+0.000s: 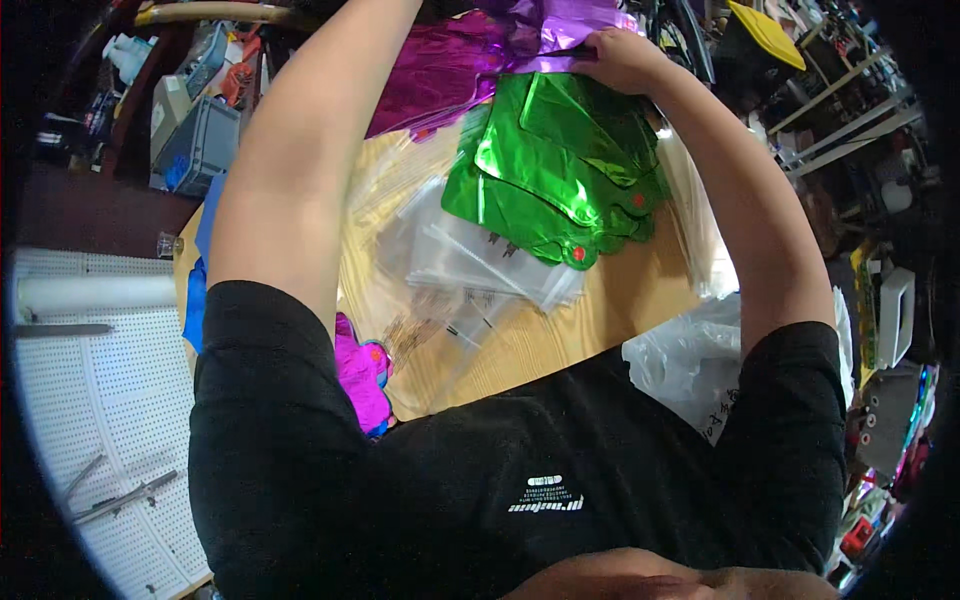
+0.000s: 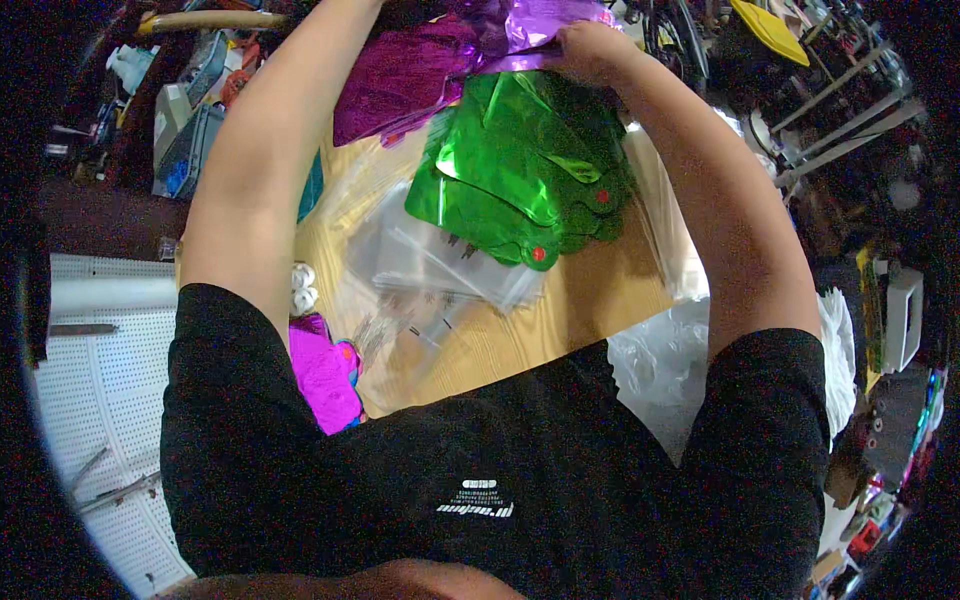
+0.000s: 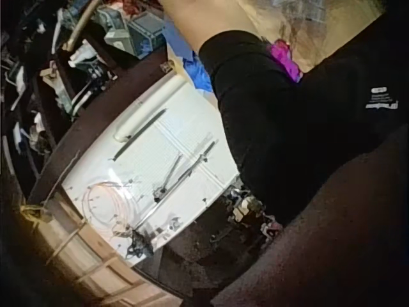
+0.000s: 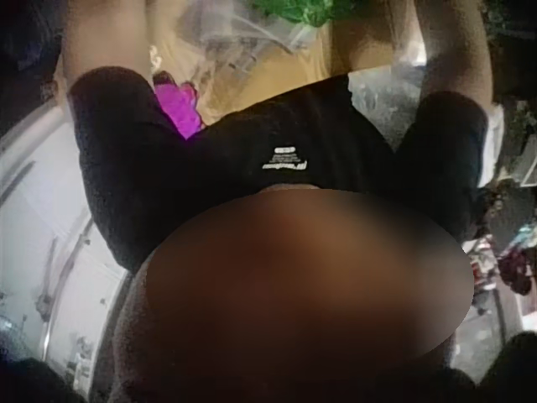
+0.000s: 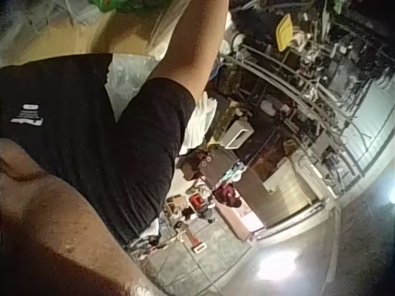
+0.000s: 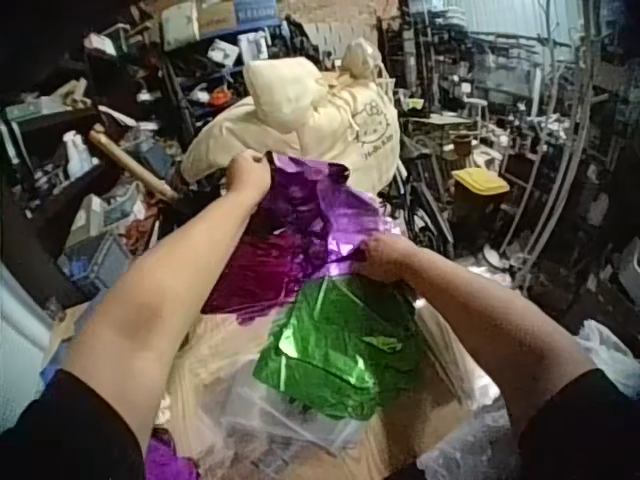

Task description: Folding and inserting colorful foil decorations into retail packaging.

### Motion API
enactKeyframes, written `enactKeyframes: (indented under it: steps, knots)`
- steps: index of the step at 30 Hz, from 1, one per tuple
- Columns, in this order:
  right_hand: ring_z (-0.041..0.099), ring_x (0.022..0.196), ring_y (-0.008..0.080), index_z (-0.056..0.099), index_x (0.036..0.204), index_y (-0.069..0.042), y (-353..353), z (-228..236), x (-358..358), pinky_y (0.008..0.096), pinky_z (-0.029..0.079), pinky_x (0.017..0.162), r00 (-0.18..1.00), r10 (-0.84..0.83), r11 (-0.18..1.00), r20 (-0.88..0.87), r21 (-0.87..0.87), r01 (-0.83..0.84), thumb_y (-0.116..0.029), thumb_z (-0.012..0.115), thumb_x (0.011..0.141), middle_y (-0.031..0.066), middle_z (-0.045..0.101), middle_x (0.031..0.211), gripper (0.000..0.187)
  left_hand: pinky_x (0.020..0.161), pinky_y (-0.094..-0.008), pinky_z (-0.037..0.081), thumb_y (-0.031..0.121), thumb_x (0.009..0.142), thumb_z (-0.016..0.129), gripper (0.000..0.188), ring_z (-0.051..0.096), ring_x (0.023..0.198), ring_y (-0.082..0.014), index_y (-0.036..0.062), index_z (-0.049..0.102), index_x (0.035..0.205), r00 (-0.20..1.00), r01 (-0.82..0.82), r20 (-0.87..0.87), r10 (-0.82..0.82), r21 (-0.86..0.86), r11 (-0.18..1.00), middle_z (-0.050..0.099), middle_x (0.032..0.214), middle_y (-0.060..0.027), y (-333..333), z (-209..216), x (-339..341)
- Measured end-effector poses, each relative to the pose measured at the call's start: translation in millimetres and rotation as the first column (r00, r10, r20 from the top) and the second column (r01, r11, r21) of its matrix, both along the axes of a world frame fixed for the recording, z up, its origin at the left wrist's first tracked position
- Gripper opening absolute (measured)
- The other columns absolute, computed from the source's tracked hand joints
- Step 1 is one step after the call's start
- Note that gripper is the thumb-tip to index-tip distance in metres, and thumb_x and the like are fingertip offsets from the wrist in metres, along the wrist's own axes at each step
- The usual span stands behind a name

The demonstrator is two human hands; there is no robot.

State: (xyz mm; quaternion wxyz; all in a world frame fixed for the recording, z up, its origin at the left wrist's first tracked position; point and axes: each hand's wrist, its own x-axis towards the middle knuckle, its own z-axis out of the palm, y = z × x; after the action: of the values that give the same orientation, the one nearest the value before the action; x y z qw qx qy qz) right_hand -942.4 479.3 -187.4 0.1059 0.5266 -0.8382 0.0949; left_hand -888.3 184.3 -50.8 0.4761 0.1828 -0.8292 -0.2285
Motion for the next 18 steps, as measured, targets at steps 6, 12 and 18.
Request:
enactKeyframes:
  steps: [6,12,18]
  knots:
    - [0.070,0.104,0.0431,0.070,0.117,-0.002,-1.2,48.6,46.5,0.0498,0.057,0.092,0.940,-0.337,0.906,0.052,0.290,0.309,-0.064,0.068,0.088,0.0246,0.073,0.110,0.068,0.081,-0.0462,0.056,0.023,0.090,0.065,0.024,0.073,0.091,-0.0405,0.0027,0.077,0.093,0.984,0.137,0.110,-0.137,0.006,0.991,0.074,0.093,-0.0238,22.8,-4.6,18.2]
    - [0.060,0.123,0.0458,0.036,0.150,0.003,-37.3,75.3,92.2,0.0503,0.050,0.104,0.820,-0.516,0.610,0.247,-0.566,0.554,-0.060,0.088,0.070,0.0294,0.065,0.125,0.114,0.078,-0.0463,0.057,0.026,0.087,0.071,0.023,0.073,0.088,-0.0395,0.0035,0.077,0.090,0.922,0.304,0.256,-0.289,-0.020,0.952,0.073,0.091,-0.0232,64.8,-13.8,41.1]
    - [0.073,0.104,0.0416,0.072,0.100,0.006,-8.0,14.9,-43.6,0.0446,0.059,0.087,0.500,-0.575,0.251,0.647,-0.443,0.861,-0.045,0.081,0.077,0.0272,0.075,0.103,0.056,0.078,-0.0466,0.056,0.024,0.088,0.069,0.022,0.073,0.088,-0.0405,0.0030,0.076,0.089,0.928,0.345,0.172,-0.332,-0.056,0.937,0.073,0.089,-0.0233,77.0,-11.5,25.1]
